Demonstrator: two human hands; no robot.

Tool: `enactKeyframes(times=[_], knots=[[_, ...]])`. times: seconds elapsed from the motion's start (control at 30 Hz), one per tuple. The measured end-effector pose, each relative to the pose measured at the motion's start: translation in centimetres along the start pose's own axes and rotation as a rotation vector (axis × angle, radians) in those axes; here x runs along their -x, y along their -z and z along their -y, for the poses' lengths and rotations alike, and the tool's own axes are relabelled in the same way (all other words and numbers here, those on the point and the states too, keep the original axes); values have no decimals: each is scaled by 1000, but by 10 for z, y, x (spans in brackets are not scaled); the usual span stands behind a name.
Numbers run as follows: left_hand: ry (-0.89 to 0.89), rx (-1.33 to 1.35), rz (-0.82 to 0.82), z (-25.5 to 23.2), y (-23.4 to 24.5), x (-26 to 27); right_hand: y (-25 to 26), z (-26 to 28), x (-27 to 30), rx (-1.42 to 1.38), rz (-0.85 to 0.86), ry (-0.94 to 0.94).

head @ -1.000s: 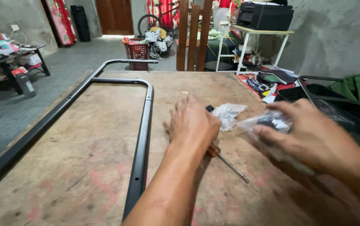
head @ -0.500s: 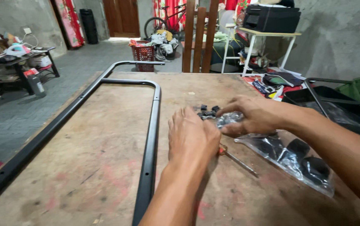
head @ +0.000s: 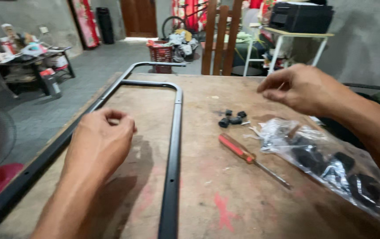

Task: The person assembles a black metal furniture frame on a wooden work table. They insert a crossbar into the frame, press rubber feet onto the tube ends, drive screws into pre-drilled holes using a red-handled screwdriver, and fit additional tubes and caps onto the frame ends.

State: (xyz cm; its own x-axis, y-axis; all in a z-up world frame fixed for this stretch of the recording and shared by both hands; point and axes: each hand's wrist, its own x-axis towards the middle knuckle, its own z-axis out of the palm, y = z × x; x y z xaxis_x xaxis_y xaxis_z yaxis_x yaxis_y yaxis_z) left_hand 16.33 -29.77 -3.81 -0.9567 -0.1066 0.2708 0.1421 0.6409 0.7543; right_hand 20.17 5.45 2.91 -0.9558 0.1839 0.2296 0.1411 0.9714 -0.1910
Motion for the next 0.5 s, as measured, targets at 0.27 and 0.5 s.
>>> enactKeyframes(times=[0.27, 0.5], knots=[[109, 39, 22, 7, -24, 36, -53, -4, -45, 17, 262, 150], [101, -22, -1, 2, -21, 42, -44, -26, -51, 50, 502, 343]])
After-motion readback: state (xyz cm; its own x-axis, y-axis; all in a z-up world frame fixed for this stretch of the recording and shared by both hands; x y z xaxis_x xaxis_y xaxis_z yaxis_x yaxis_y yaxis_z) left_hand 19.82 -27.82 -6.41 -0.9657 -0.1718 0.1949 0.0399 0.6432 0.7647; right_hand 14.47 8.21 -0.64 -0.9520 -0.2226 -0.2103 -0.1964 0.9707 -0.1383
